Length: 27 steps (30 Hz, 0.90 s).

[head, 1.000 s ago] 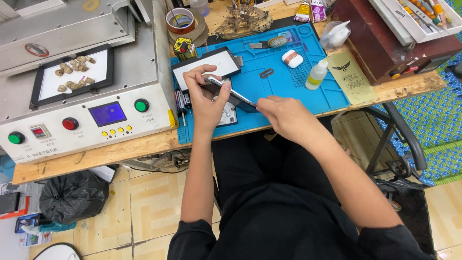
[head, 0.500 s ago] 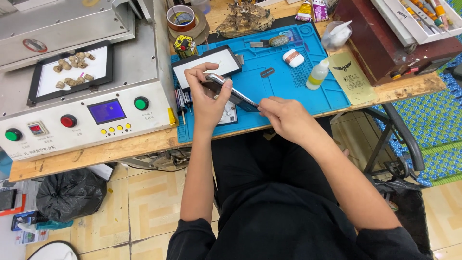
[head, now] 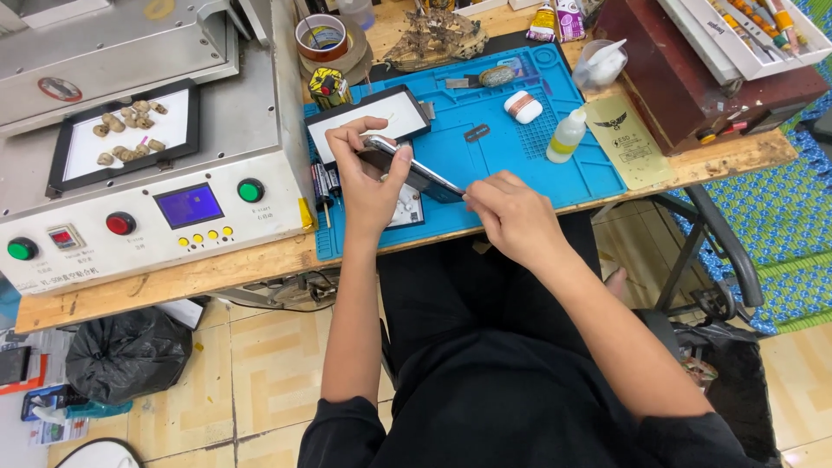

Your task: Applying adhesive to a smartphone frame and assembling the back cover

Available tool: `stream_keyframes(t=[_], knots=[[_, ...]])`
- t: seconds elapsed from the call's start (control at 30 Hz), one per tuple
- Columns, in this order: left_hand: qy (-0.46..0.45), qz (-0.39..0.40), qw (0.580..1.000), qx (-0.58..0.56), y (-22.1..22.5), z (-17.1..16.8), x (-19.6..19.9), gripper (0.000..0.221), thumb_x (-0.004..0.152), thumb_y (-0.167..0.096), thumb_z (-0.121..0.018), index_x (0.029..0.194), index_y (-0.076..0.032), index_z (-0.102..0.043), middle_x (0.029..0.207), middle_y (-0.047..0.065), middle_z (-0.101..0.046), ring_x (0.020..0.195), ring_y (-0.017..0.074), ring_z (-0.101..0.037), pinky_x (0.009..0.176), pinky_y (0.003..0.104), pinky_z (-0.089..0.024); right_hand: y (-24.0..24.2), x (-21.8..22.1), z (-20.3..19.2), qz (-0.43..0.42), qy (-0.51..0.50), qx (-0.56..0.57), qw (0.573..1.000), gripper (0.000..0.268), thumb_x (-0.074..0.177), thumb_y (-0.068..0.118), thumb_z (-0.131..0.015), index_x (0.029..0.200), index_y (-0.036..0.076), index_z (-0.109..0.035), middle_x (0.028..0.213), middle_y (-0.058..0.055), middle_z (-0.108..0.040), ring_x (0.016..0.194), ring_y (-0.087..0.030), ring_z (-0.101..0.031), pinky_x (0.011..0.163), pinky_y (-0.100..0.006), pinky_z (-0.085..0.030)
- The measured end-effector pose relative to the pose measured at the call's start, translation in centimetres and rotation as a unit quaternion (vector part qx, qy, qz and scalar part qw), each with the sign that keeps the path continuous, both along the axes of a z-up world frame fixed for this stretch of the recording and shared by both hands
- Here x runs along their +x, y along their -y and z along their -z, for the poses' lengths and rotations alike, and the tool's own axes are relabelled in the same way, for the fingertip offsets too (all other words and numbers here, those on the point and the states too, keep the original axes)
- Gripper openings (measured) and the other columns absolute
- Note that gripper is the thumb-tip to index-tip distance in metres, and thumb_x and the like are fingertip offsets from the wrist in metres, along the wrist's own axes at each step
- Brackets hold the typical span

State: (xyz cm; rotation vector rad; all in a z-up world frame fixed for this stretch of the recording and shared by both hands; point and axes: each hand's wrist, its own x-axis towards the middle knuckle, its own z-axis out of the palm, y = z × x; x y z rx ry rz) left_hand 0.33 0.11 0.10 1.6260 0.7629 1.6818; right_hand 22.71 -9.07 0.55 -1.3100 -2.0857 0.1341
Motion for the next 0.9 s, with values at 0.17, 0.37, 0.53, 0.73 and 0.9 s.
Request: stream_keyframes(t=[0.17, 0.37, 0.53, 0.73, 0.9], knots=[[-0.003, -0.001, 1.0, 0.011, -0.2, 0.0, 0.3, 0.051, 0.104, -0.023, -0.079, 0.11, -0.024, -0.028, 0.13, 0.005, -0.057, 0.102, 0.0087, -0.065, 0.093, 0.026, -0.06, -0.1, -0.2, 0.8, 0.019, -0.01, 0.045, 0.999, 0.018, 0.114, 0.018, -0.065, 0.097, 0.018, -0.071, 0.087, 0.002, -0.075, 0.105, -0.019, -0.076, 0.076, -0.035, -0.066], [-0.004, -0.003, 1.0, 0.018, -0.1, 0.0, 0.4, 0.052, 0.104, -0.022, -0.079, 0.111, -0.023, -0.028, 0.129, 0.005, -0.057, 0.099, 0.0086, -0.064, 0.092, 0.026, -0.059, -0.2, -0.3, 2.6, 0.018, -0.039, 0.071, 0.997, 0.019, 0.115, 0.019, -0.065, 0.097, 0.018, -0.072, 0.087, 0.002, -0.076, 0.103, -0.02, -0.077, 0.074, -0.035, -0.066], [-0.007, 0.001, 1.0, 0.025, -0.1, -0.1, 0.5, 0.052, 0.104, -0.021, -0.079, 0.11, -0.024, -0.027, 0.129, 0.005, -0.057, 0.098, 0.0093, -0.065, 0.091, 0.026, -0.059, 0.4, -0.2, 0.2, 0.015, -0.013, 0.037, 0.999, 0.018, 0.114, 0.016, -0.063, 0.097, 0.018, -0.069, 0.084, 0.0, -0.073, 0.1, -0.024, -0.077, 0.074, -0.041, -0.066], [-0.009, 0.0, 1.0, 0.027, -0.4, 0.1, 0.5, 0.052, 0.104, -0.021, -0.078, 0.111, -0.023, -0.027, 0.129, 0.006, -0.057, 0.097, 0.0085, -0.064, 0.089, 0.025, -0.058, 0.3, -0.3, 0.0, 0.02, 0.019, 0.042, 0.999, 0.017, 0.113, 0.013, -0.064, 0.098, 0.019, -0.071, 0.08, 0.0, -0.071, 0.096, -0.025, -0.078, 0.071, -0.04, -0.066], [-0.004, -0.004, 1.0, 0.03, -0.5, 0.2, 0.5, 0.052, 0.104, -0.02, -0.079, 0.11, -0.022, -0.027, 0.128, 0.006, -0.059, 0.096, 0.0091, -0.065, 0.088, 0.025, -0.058, -0.5, -0.2, 3.2, 0.026, -0.027, 0.074, 0.997, 0.02, 0.116, 0.018, -0.062, 0.097, 0.02, -0.069, 0.081, 0.001, -0.069, 0.093, -0.024, -0.077, 0.074, -0.037, -0.065]])
